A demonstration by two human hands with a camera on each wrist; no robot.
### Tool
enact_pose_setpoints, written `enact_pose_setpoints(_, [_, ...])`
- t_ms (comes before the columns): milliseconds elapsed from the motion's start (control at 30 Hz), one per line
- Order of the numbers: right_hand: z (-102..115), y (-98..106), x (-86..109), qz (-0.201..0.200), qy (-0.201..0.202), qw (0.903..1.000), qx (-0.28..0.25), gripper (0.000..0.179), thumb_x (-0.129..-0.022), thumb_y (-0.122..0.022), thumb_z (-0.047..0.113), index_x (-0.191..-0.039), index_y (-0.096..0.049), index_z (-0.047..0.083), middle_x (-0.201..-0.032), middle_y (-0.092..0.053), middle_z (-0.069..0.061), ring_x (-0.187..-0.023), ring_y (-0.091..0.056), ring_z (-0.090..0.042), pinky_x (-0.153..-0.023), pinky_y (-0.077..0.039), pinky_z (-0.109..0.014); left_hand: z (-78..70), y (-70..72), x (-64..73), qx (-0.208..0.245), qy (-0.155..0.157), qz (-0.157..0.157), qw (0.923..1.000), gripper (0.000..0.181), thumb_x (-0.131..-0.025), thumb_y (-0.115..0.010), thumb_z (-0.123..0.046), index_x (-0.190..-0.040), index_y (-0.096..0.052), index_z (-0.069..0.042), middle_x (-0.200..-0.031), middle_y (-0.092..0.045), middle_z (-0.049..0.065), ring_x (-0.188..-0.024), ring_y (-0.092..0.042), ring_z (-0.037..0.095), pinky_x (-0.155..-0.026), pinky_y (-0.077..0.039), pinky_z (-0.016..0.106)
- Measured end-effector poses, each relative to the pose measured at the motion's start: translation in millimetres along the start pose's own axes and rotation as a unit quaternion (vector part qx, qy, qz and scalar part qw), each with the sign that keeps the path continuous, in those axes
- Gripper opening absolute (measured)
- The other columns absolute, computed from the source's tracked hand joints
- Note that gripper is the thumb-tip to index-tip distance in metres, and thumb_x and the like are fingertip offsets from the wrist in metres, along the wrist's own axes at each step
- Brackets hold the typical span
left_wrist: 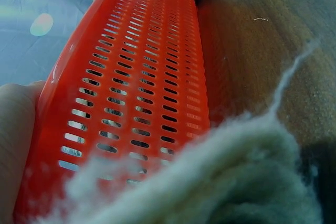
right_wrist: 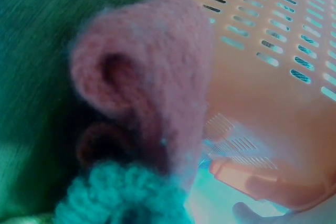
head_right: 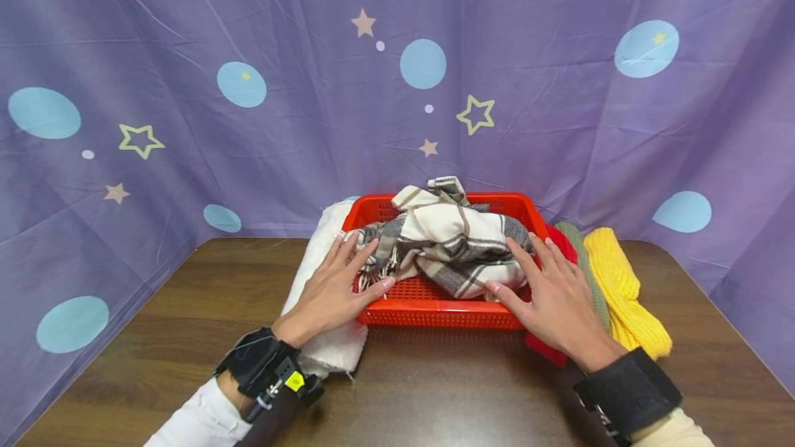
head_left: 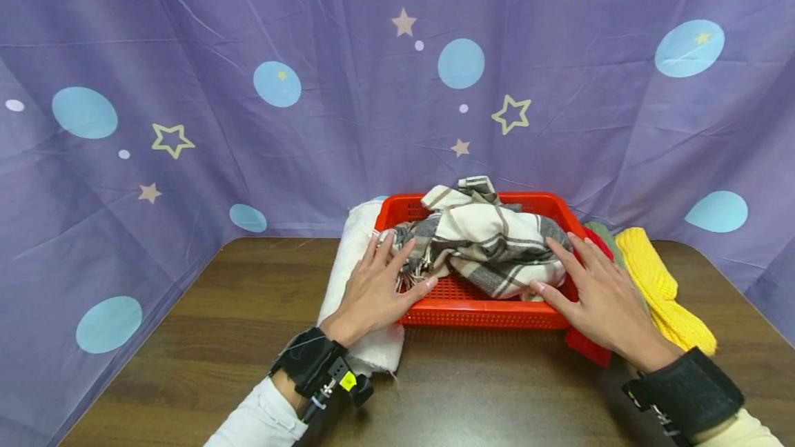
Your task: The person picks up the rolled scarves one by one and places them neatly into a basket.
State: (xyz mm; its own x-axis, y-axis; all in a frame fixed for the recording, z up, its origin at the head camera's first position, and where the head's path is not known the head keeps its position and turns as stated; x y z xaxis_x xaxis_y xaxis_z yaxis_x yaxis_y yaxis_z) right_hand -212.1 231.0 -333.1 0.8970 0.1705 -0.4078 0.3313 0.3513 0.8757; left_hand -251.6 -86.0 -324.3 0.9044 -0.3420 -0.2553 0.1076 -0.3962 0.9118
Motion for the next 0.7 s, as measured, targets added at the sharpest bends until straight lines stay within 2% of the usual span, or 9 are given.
enact_pose_setpoints(700, [0.1,-0.2,0.3,-0.004,0.001,1.0000,0.002,0.083,-0.090,-0.063,0.059,-0.155,-0.040,0.014,-0.154,-0.036,-0.028,-0.140,-0.031,-0.050,-0.101,-0.026,-0.078,0.4,0.2,0.3,0.004,-0.004,-0.004,1.0000,0.078,-0.093,-0.054,-0.064,-0.157,-0.039,-0.022,-0.165,-0.022,0.017,-0.153,-0.011,0.043,-0.116,-0.022,0.063])
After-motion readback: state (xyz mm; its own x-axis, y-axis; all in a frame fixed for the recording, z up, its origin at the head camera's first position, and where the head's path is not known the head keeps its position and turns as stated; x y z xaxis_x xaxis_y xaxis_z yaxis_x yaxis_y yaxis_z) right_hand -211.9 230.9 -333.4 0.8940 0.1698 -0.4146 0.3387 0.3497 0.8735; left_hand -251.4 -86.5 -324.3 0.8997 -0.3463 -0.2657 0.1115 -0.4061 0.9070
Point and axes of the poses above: each hand's wrist, its own x-axis away from the middle knuckle, its own y-axis out of the back of the hand, z = x × y, the point moved 5 cm from there along -x, towards the middle knuckle
